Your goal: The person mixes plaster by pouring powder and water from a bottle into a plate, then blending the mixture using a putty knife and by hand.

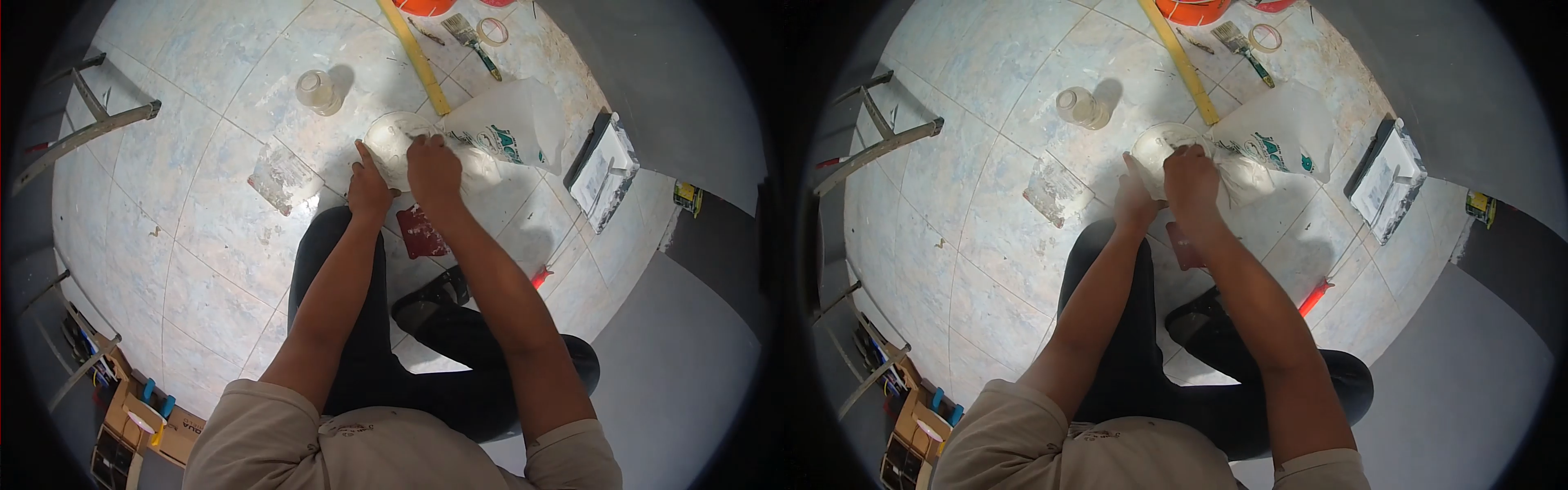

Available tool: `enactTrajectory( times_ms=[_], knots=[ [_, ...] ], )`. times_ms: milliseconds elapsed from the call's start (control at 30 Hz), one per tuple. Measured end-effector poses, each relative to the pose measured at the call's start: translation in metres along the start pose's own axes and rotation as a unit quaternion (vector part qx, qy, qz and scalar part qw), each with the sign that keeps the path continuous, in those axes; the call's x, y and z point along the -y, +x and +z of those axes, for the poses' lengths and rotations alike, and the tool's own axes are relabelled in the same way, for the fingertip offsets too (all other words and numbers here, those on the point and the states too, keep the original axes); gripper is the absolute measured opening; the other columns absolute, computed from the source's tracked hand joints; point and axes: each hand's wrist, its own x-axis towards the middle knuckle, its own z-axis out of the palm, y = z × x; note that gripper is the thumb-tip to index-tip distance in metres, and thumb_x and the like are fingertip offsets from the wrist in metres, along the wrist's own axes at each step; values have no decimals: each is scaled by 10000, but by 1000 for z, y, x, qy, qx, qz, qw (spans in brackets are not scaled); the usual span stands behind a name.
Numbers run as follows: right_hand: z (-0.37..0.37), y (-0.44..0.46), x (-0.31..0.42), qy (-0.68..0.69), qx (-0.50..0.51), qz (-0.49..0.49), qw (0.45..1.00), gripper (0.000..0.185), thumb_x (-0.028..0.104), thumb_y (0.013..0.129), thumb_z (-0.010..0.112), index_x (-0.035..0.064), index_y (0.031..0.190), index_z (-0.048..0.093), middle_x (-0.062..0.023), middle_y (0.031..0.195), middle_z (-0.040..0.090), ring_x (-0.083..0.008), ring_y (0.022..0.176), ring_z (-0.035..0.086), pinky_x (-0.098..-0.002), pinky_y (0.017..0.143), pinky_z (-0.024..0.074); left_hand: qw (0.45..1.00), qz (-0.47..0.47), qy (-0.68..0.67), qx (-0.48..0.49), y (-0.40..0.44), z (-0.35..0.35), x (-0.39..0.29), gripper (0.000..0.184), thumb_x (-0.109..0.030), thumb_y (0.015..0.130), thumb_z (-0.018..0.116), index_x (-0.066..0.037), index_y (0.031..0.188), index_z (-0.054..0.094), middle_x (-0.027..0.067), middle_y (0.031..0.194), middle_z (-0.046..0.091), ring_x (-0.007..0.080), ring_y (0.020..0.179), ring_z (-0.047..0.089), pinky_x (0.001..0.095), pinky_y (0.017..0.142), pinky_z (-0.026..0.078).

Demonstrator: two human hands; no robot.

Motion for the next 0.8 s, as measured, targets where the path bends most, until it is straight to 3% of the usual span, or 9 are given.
enactTrajectory(
  times_ms=[167,300,400,500,800],
  knots=[
    [9,-46,19,32,65,-22,997,224,89,880,713,-48,1052,677,-176,922,706,-289,714,782,-350,578,637,1000,5,14,-16,5,6,3,1390,-184,740,974,-33,1707,-14,279,1296,598,461,1149,678,512,954,582],
    [0,-65,15,1,69,-59,996,272,91,875,718,-77,1081,663,-186,925,701,-293,721,787,-362,587,644,1000,2,5,-17,3,5,2,1393,-196,740,974,-31,1706,-16,280,1303,593,457,1156,678,508,956,585],
    [-5,-62,0,0,41,-61,997,195,71,917,662,-54,1058,712,-201,907,695,-304,696,764,-378,556,619,1000,13,8,-18,0,4,4,1412,-196,725,987,-35,1705,-17,278,1321,591,455,1168,676,506,967,585],
    [-36,-40,-19,98,70,-20,993,189,100,930,646,-21,1057,714,-197,914,701,-314,720,763,-413,604,618,1000,3,13,-7,0,-3,-3,1441,-199,703,1003,-45,1706,-21,274,1342,588,451,1185,672,506,981,584],
    [-12,23,4,61,5,-20,998,159,129,892,670,75,816,799,-152,828,720,-295,777,772,-396,646,615,1000,-8,22,-2,4,-1,-5,1422,-224,726,995,-56,1709,-18,271,1352,585,453,1186,673,516,976,584]
  ],
)
